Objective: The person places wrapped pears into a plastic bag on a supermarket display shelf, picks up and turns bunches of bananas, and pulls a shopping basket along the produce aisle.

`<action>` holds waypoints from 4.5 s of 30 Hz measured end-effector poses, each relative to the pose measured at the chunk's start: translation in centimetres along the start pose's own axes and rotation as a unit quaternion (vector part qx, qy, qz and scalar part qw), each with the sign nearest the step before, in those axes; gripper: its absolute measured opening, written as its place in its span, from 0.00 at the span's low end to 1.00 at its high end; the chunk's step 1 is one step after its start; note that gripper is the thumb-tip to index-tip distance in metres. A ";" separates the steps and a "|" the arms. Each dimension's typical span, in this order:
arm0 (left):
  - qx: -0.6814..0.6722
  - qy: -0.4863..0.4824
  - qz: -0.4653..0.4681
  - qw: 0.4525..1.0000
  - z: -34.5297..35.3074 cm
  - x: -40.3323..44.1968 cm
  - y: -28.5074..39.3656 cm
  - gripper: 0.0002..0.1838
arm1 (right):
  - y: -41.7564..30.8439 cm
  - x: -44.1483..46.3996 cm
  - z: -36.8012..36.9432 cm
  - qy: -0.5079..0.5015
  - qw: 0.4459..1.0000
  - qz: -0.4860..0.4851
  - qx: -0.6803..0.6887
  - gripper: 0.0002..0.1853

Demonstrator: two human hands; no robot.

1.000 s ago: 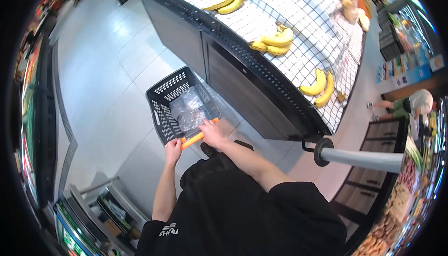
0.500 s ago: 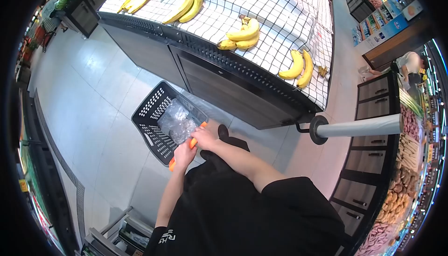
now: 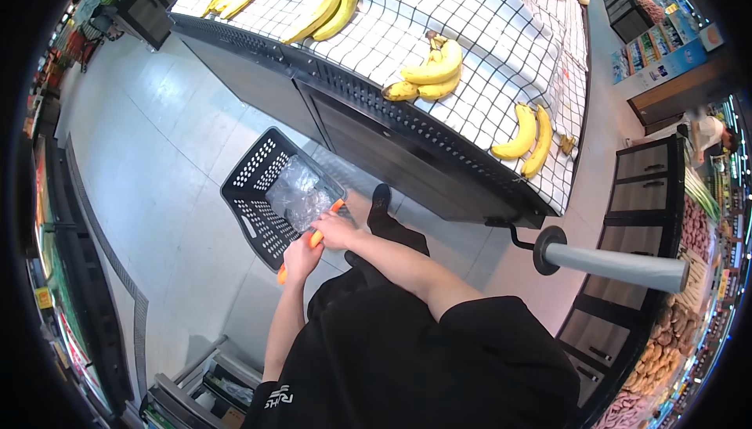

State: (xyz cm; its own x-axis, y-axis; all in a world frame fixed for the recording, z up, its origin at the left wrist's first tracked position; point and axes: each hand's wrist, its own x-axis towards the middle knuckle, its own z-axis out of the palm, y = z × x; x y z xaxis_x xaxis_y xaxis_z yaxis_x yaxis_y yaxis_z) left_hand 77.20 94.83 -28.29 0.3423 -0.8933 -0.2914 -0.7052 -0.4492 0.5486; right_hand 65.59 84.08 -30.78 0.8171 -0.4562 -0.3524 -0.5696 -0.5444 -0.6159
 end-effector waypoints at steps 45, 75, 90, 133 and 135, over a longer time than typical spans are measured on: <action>-0.151 0.016 -0.076 0.985 -4.7 22.9 0.3 0.19 | 12.3 -4.9 -35.5 0.618 0.667 0.211 0.360 0.14; -0.346 -0.465 0.204 0.789 -4.7 35.8 30.9 0.24 | 14.8 -1.8 -32.9 0.622 0.644 0.226 0.385 0.32; -0.467 -0.402 0.159 0.772 -7.2 31.4 30.5 0.26 | 12.8 -2.9 -34.1 0.577 0.618 0.089 0.526 0.33; -0.518 -0.301 0.165 0.784 -3.8 31.9 28.7 0.20 | 15.3 -0.8 -31.3 0.603 0.736 0.049 0.305 0.35; -0.518 -0.270 0.195 0.788 -3.7 31.7 28.5 0.21 | 14.9 -0.9 -31.4 0.586 0.744 0.054 0.317 0.36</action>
State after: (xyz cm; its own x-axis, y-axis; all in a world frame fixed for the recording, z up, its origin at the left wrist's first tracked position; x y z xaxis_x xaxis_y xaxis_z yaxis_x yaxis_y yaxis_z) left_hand 70.19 53.64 -19.00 -0.2860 -0.9549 -0.0800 0.2898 -0.1657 0.9426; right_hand 53.54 54.26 -17.50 -0.0802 -0.9757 0.2041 -0.1665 -0.1887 -0.9678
